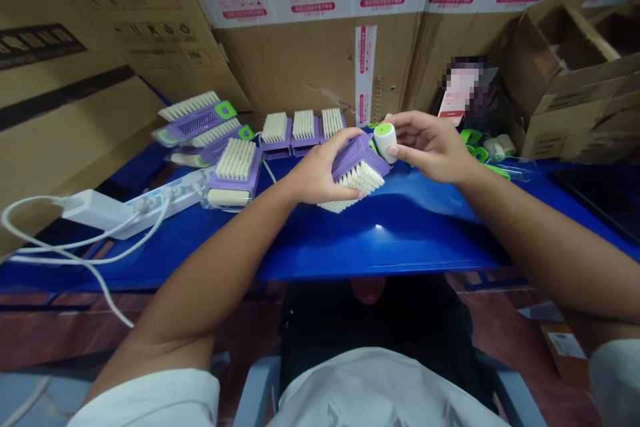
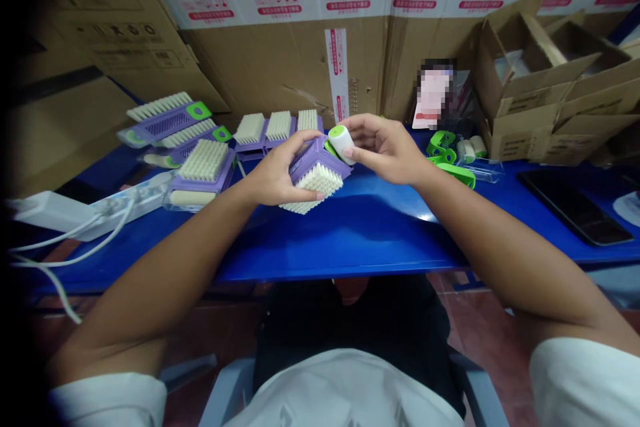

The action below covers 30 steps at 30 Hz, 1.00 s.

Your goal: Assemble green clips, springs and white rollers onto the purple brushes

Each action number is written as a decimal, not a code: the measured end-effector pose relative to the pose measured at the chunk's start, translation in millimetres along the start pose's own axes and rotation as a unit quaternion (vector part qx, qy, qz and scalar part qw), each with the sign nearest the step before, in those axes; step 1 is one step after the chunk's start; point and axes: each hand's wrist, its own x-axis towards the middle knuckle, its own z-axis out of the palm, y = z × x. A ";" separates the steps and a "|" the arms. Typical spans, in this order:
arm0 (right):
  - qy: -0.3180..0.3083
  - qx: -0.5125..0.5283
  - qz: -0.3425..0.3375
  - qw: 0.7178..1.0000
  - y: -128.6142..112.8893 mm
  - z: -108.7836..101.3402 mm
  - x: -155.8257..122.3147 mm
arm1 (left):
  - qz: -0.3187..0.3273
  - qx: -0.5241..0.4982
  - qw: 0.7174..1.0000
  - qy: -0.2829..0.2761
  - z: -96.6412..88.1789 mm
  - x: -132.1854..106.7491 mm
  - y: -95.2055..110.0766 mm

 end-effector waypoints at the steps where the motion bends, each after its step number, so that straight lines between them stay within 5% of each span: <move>1: -0.002 0.001 0.000 1.000 -1.3 -1.6 -0.3 | -0.001 -0.005 1.000 0.002 0.6 0.1 0.1; 9: -0.092 -0.030 0.009 0.995 -3.1 -11.1 -2.3 | 0.004 -0.003 1.000 0.018 3.9 1.2 -3.2; 18: -0.092 -0.218 -0.049 0.970 -8.1 -13.4 -6.4 | 0.015 0.004 0.998 0.063 9.8 0.0 -3.7; 30: -0.145 -0.127 -0.005 0.981 -0.3 -16.7 -5.9 | -0.005 -0.017 0.997 0.070 10.0 -2.8 2.9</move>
